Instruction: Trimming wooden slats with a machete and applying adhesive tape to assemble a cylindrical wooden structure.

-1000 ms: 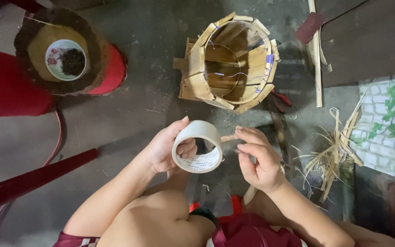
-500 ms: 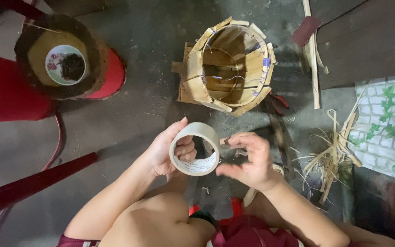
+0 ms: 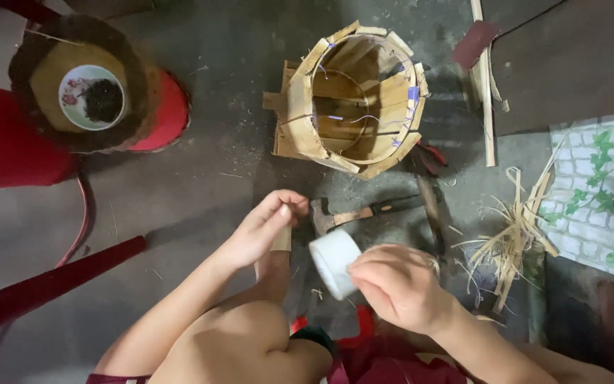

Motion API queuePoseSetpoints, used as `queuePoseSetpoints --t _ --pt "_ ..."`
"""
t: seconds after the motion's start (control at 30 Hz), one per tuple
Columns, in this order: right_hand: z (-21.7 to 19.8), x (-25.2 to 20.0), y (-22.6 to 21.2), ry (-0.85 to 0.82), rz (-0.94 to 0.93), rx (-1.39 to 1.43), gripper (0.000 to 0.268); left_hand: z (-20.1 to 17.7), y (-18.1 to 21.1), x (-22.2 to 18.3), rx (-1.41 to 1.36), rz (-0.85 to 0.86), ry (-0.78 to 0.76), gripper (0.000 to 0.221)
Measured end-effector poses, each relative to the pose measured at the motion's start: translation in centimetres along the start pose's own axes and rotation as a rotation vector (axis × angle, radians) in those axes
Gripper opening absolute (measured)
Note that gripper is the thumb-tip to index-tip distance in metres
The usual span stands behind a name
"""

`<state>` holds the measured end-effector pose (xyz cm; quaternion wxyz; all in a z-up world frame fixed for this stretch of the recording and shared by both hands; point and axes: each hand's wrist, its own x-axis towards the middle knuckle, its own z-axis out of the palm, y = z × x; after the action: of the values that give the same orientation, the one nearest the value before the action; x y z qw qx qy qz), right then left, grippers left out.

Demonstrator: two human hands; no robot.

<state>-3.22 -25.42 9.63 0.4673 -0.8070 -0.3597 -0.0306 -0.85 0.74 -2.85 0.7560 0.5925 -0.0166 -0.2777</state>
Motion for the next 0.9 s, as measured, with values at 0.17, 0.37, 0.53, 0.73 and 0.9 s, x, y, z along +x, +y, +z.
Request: queuePoseSetpoints --t 0.17,0.37,0.53,0.73,0.9 --pt "0.5 1.8 -0.7 -0.082 0.005 -0.103 0.005 1.2 7.6 -0.2 0.48 0.576 -0.5 0.06" --pt "-0.8 2.4 -2.0 -0.034 0.075 -0.084 0.01 1.1 7.6 -0.3 0.77 0.546 -0.546 0.05" --pt "-0.7 1.8 -2.3 -0.006 0.104 -0.009 0.01 2.6 6.9 0.4 0.757 0.772 -0.356 0.02" --pt "-1.9 -0.1 -0.1 0.125 0.161 -0.085 0.011 1.6 7.0 0.8 0.693 0.672 -0.462 0.034" --pt "0.1 -2.4 2.4 0.276 0.44 0.021 0.008 0.6 8.0 1.8 0.796 0.413 -0.509 0.023"
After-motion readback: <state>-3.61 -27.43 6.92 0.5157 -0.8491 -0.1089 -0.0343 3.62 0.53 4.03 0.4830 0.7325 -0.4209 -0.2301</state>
